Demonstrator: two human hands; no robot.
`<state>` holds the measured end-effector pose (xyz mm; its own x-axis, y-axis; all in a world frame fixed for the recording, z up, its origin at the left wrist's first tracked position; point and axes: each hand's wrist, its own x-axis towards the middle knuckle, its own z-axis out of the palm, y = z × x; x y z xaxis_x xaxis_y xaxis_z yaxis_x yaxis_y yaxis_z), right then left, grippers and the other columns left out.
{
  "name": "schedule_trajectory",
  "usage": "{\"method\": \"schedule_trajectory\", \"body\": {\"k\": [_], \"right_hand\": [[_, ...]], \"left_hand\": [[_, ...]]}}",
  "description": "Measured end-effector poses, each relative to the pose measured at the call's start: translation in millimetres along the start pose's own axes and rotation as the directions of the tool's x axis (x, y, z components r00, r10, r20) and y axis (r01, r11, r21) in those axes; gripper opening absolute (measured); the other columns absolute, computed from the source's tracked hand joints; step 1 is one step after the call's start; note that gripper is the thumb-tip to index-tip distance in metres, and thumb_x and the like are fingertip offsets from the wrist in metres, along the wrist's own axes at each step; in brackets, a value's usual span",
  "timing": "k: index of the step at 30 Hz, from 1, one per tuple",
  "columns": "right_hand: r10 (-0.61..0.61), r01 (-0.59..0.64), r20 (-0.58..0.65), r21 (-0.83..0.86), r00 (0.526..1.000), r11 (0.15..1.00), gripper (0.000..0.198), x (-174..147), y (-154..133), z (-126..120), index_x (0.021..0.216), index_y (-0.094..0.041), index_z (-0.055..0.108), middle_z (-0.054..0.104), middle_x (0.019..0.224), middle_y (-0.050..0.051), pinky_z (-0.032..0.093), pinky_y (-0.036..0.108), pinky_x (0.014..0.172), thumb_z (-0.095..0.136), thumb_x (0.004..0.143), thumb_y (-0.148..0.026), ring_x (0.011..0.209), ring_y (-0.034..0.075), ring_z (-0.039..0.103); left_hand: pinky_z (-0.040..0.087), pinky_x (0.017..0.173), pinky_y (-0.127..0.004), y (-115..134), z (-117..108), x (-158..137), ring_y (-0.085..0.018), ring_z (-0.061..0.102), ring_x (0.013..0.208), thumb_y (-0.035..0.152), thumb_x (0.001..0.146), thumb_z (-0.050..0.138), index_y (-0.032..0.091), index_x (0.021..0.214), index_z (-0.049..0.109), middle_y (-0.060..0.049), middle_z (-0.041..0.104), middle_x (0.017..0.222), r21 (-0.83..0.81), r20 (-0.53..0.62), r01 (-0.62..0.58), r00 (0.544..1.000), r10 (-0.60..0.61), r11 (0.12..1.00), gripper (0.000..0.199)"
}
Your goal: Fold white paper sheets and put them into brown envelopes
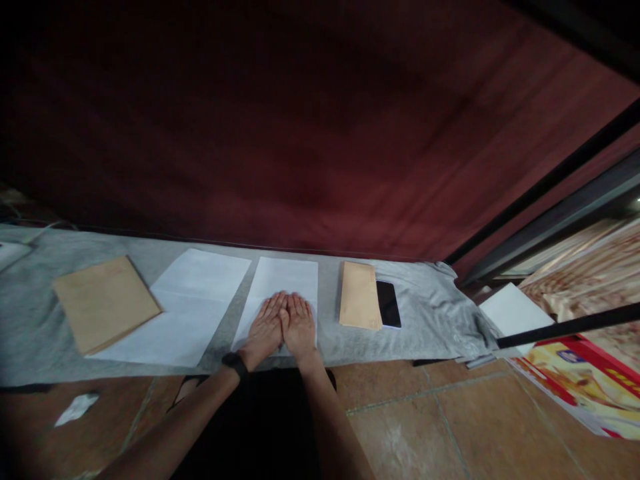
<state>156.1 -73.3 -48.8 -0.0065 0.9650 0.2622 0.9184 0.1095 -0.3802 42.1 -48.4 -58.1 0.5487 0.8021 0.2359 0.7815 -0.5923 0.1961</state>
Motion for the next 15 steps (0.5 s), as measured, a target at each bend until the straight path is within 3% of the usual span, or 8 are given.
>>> {"method": "schedule_trajectory", "body": {"k": [6, 15], "right_hand": [[0.023, -0.025, -0.017, -0.09, 1.0, 0.996, 0.05, -3.9, 8.9, 4.6, 0.15, -0.013, 0.042, 0.042, 0.155, 0.013, 0.029, 0.045, 0.12, 0.036, 0.106, -0.036, 0.145, 0.023, 0.037], [0.082, -0.1, -0.119, -0.152, 0.989, 0.983, 0.054, -17.4, 38.9, -1.1, 0.151, -0.008, 0.04, 0.044, 0.153, 0.018, 0.031, 0.047, 0.118, 0.035, 0.105, -0.037, 0.144, 0.027, 0.039]], "left_hand": [[0.024, 0.123, -0.049, -13.8, 4.0, -2.4, -0.027, 0.027, 0.15, 0.019, 0.095, 0.031, 0.005, 0.156, 0.023, -0.019, 0.036, 0.158, -0.01, -0.075, 0.07, 0.995, -0.071, 0.997, 0.064], [0.027, 0.12, -0.05, -50.6, -6.6, -17.6, -0.031, 0.032, 0.148, 0.033, 0.098, 0.029, -0.001, 0.151, 0.034, -0.023, 0.038, 0.155, 0.04, -0.136, 0.272, 0.955, -0.265, 0.961, 0.063]]}}
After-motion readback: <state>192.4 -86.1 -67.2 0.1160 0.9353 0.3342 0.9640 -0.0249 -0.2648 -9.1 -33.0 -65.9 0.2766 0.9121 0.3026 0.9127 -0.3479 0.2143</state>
